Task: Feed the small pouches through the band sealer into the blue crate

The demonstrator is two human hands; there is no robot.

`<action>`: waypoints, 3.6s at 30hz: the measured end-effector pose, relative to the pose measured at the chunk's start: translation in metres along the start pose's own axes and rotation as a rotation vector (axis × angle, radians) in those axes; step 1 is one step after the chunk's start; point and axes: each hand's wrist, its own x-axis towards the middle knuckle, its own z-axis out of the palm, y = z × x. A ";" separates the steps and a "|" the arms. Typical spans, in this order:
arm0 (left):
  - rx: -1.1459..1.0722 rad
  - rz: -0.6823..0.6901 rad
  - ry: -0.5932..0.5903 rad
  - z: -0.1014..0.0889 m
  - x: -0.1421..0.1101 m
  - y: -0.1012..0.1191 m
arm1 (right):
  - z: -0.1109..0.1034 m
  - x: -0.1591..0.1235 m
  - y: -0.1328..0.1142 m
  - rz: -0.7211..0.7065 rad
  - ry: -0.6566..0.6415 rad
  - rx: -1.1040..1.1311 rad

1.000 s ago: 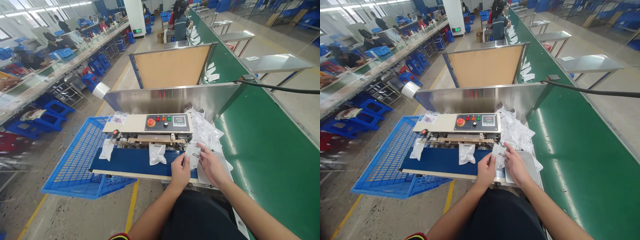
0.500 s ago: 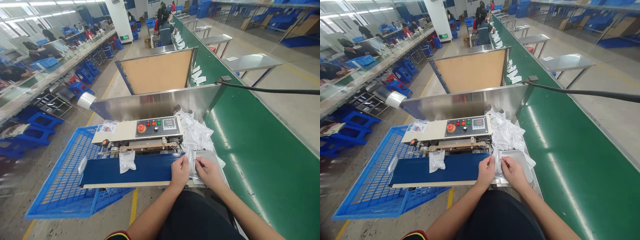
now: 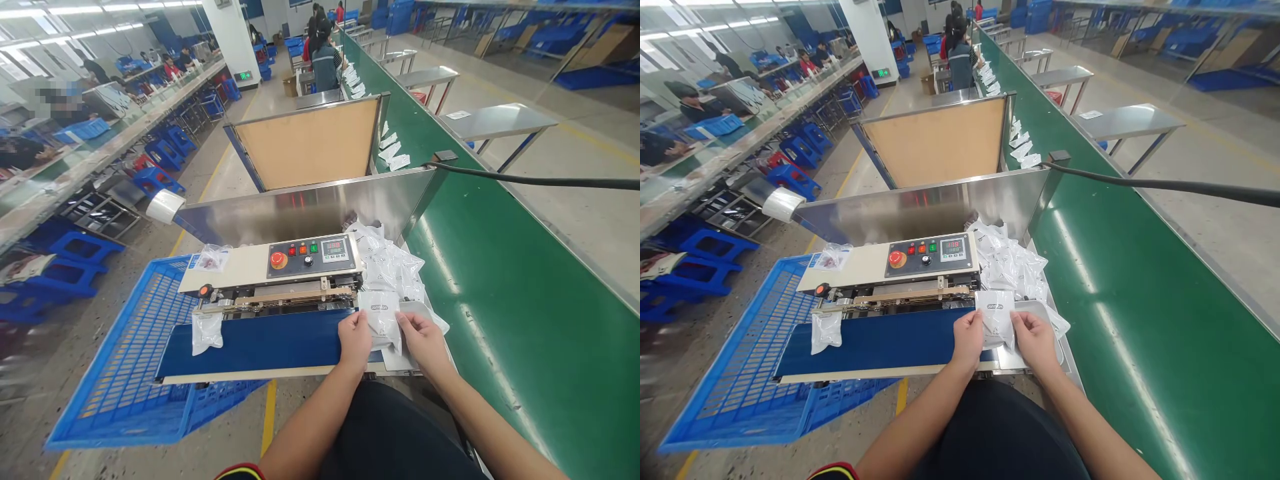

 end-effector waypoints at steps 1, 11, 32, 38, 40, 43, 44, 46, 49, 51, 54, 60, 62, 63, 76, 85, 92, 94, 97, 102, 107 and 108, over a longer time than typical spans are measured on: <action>-0.049 -0.061 0.014 0.001 0.004 -0.002 | 0.004 0.002 0.001 0.044 -0.003 0.042; -0.112 -0.063 0.170 -0.059 0.022 -0.008 | 0.048 0.042 -0.020 -0.066 -0.245 -0.189; -0.022 0.206 0.471 -0.095 -0.049 0.007 | 0.050 0.207 -0.104 -0.673 0.057 -0.670; 0.078 0.372 0.203 -0.046 -0.037 0.006 | -0.015 0.106 -0.070 -0.830 0.221 -0.399; 0.121 0.433 0.099 -0.026 -0.031 0.008 | -0.024 0.062 -0.053 -0.745 0.127 -0.341; 0.145 0.417 -0.044 -0.004 -0.023 0.010 | -0.017 0.012 -0.028 -0.484 -0.113 -0.156; 0.151 0.391 -0.060 0.000 -0.021 0.010 | -0.014 0.002 -0.021 -0.384 -0.172 -0.072; 0.161 0.340 -0.071 0.002 -0.017 0.007 | -0.008 -0.007 -0.011 -0.227 -0.216 0.053; 0.100 0.241 -0.107 -0.001 -0.010 0.000 | -0.007 0.000 -0.007 -0.134 -0.220 0.038; -0.041 0.094 -0.081 -0.003 -0.003 -0.003 | -0.007 0.011 -0.008 -0.075 -0.209 0.013; -0.266 -0.195 0.012 -0.007 0.010 -0.001 | 0.000 0.027 -0.011 0.078 -0.153 0.099; -0.381 -0.411 0.092 -0.029 0.031 0.007 | 0.029 0.034 -0.015 0.187 -0.235 0.157; -0.385 -0.379 0.132 -0.041 0.032 0.007 | 0.033 0.040 -0.019 0.177 -0.323 0.071; -0.386 -0.354 0.150 -0.048 0.032 0.006 | 0.033 0.047 -0.023 0.160 -0.337 0.008; -0.113 0.160 0.492 -0.131 -0.037 0.016 | 0.052 0.187 -0.120 -0.633 0.229 -0.455; 0.019 0.329 -0.007 -0.037 -0.025 0.042 | -0.030 0.001 -0.060 -0.424 0.090 -0.206; 0.032 0.249 -0.293 -0.004 -0.022 0.022 | -0.014 -0.032 -0.019 -0.088 -0.026 0.092; 0.081 0.248 -0.271 -0.006 -0.020 0.015 | -0.014 -0.028 -0.013 -0.009 -0.025 0.155; 0.153 0.184 -0.123 -0.008 -0.008 0.007 | -0.014 -0.013 -0.008 0.090 -0.045 0.155; 0.021 -0.106 0.079 -0.014 0.027 0.003 | 0.014 0.019 -0.011 0.139 -0.054 0.144; -0.117 -0.134 0.137 -0.048 0.038 0.004 | 0.035 0.048 -0.020 0.114 -0.244 -0.029; -0.153 -0.114 0.148 -0.058 0.034 0.003 | 0.033 0.059 -0.023 0.064 -0.221 -0.113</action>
